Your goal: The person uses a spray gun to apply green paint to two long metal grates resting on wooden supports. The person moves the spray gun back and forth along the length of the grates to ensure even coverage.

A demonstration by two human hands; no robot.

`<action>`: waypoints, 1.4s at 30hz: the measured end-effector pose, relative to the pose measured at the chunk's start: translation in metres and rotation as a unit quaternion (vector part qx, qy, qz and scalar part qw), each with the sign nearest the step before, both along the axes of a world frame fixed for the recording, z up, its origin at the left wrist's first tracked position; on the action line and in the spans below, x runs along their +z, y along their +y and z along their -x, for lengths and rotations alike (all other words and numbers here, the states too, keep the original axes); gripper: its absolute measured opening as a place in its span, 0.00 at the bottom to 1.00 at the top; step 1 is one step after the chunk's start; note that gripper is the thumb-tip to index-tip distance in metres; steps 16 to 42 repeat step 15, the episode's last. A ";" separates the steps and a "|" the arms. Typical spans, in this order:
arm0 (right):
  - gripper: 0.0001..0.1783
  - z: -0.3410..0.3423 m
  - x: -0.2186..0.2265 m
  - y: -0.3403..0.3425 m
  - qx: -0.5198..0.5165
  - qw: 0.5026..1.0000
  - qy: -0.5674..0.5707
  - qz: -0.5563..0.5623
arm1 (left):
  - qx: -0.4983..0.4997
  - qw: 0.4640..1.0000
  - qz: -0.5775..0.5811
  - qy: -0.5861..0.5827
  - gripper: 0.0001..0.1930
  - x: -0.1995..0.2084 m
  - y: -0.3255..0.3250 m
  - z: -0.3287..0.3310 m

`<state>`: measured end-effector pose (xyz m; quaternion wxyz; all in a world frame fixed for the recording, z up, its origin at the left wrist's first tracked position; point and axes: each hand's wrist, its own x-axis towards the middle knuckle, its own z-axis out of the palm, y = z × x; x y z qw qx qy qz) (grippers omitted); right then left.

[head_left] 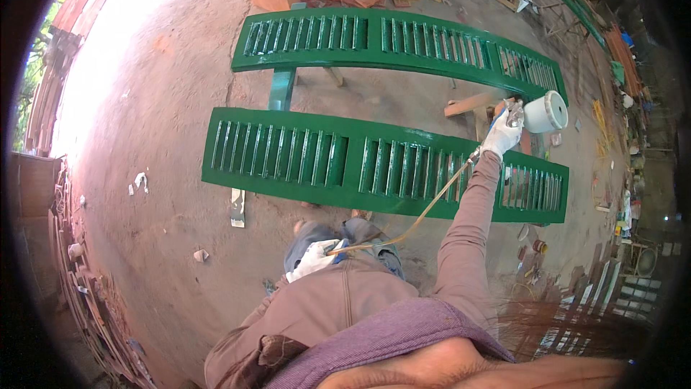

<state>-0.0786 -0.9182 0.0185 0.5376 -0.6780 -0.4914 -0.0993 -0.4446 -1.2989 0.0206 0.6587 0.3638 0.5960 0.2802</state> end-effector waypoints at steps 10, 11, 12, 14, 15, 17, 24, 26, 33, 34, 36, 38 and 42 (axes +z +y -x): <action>0.15 0.105 0.011 -0.024 0.380 0.801 0.455 0.090 | -0.099 0.991 -0.073 0.048 0.16 -0.013 0.007 -0.014; 0.15 0.110 0.010 -0.019 0.391 0.787 0.468 0.091 | -0.095 0.992 -0.079 0.039 0.17 -0.014 0.006 -0.019; 0.17 0.112 0.008 -0.011 0.380 0.805 0.443 0.108 | -0.089 0.992 -0.082 0.032 0.18 -0.012 0.005 -0.023; 0.19 0.109 0.008 -0.002 0.349 0.847 0.380 0.129 | -0.087 0.991 -0.088 0.049 0.18 0.001 -0.001 -0.031; 0.20 0.101 0.003 -0.001 0.324 0.824 0.432 0.169 | -0.084 0.991 -0.086 0.060 0.18 0.013 -0.003 -0.035; 0.20 0.101 0.003 -0.001 0.324 0.824 0.432 0.169 | -0.084 0.991 -0.086 0.060 0.18 0.013 -0.003 -0.035; 0.20 0.101 0.003 -0.001 0.324 0.824 0.432 0.169 | -0.084 0.991 -0.086 0.060 0.18 0.013 -0.003 -0.035; 0.20 0.101 0.003 -0.001 0.324 0.824 0.432 0.169 | -0.084 0.991 -0.086 0.060 0.18 0.013 -0.003 -0.035; 0.20 0.101 0.003 -0.001 0.324 0.824 0.432 0.169 | -0.084 0.991 -0.086 0.060 0.18 0.013 -0.003 -0.035; 0.20 0.101 0.003 -0.001 0.324 0.824 0.432 0.169 | -0.084 0.991 -0.086 0.060 0.18 0.013 -0.003 -0.035; 0.20 0.101 0.003 -0.001 0.324 0.824 0.432 0.169 | -0.084 0.991 -0.086 0.060 0.18 0.013 -0.003 -0.035; 0.20 0.101 0.003 -0.001 0.324 0.824 0.432 0.169 | -0.084 0.991 -0.086 0.060 0.18 0.013 -0.003 -0.035; 0.20 0.101 0.003 -0.001 0.324 0.824 0.432 0.169 | -0.084 0.991 -0.086 0.060 0.18 0.013 -0.003 -0.035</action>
